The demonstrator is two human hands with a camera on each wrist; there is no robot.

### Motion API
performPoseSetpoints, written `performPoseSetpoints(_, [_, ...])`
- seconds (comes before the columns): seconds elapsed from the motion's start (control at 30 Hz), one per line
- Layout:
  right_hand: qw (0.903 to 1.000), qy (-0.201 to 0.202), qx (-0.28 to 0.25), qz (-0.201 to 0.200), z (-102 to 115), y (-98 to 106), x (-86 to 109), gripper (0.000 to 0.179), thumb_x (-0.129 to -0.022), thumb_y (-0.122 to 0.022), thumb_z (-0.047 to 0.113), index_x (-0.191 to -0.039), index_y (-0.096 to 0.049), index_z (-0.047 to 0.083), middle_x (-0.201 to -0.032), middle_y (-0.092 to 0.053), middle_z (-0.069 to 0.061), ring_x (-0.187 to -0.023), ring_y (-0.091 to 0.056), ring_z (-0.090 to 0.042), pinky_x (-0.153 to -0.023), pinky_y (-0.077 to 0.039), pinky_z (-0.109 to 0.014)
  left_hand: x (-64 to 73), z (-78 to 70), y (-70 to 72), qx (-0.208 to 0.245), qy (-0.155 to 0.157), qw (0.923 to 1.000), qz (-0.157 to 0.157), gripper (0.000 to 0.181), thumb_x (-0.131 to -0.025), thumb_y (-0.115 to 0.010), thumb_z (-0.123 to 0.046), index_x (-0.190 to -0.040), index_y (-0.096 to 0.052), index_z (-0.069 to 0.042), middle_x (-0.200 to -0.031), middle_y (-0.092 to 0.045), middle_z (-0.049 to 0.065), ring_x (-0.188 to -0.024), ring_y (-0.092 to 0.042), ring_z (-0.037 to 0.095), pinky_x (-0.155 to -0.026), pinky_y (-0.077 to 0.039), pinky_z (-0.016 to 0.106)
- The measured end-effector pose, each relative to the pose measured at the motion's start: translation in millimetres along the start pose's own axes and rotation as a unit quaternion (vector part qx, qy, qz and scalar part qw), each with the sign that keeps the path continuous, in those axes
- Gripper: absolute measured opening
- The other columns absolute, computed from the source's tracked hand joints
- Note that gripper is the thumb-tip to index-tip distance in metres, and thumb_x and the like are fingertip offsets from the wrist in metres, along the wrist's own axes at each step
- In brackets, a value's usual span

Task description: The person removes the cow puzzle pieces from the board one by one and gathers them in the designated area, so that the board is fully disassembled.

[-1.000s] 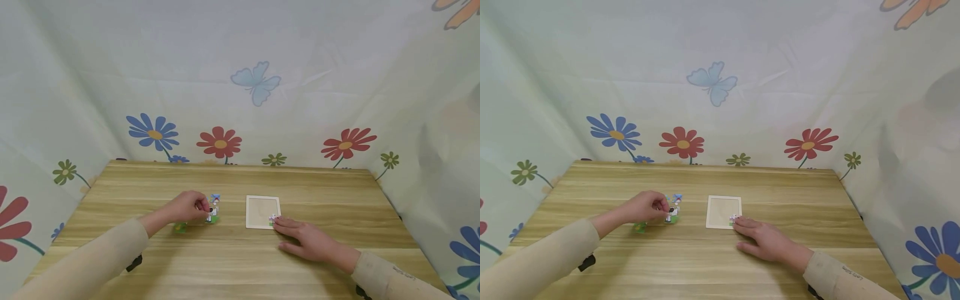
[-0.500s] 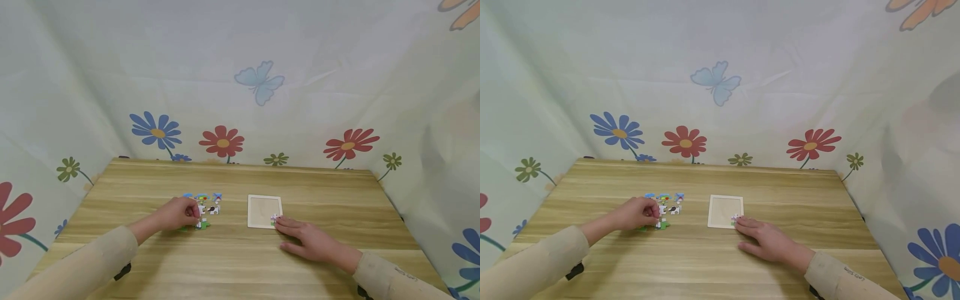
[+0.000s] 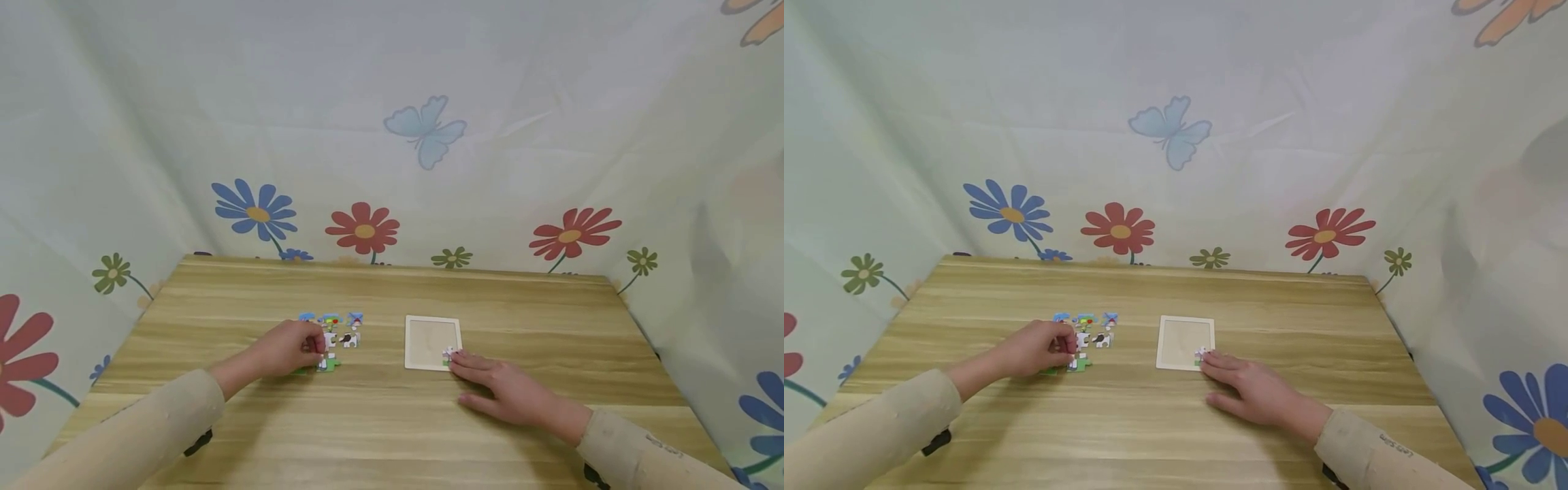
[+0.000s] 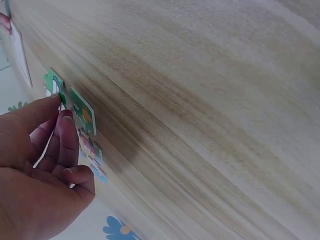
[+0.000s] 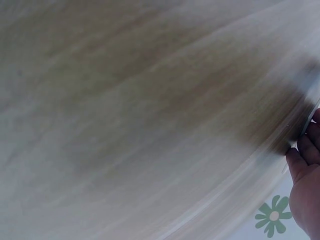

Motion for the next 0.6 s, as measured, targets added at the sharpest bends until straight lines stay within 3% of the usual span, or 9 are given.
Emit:
performPoseSetpoints(0.3, [1.0000, 0.000, 0.003, 0.000, 0.0, 0.0, -0.3, 0.058, -0.104, -0.071, 0.038, -0.151, -0.060, 0.005, -0.159, -0.054, -0.011, -0.145, -0.054, -0.031, -0.111, -0.048, -0.053, 1.2, 2.2, -3.2, -0.029, -0.032, 0.9991, 0.003, 0.024, -0.082, -0.093, -0.021, -0.092, -0.072, -0.019, -0.090, -0.066, -0.012, -0.088, -0.061, 0.011, -0.084, -0.054, 0.036])
performPoseSetpoints(0.6, [1.0000, -0.005, -0.001, 0.003, 1.4, 1.2, -1.4, 0.057, -0.104, -0.072, 0.037, -0.151, -0.060, 0.005, -0.159, -0.054, -0.011, -0.145, -0.054, -0.031, -0.111, -0.049, -0.053, 2.4, 0.3, -4.1, -0.031, -0.041, 0.9985, 0.020, 0.018, -0.086, -0.091, -0.016, -0.095, -0.075, -0.020, -0.093, -0.067, -0.011, -0.090, -0.061, 0.011, -0.085, -0.054, 0.036])
Point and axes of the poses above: each hand's wrist, its own x-axis away from the middle knuckle, its own y-axis out of the back of the hand, z = x × y, the point moved 7 cm from there along -x, towards the middle knuckle
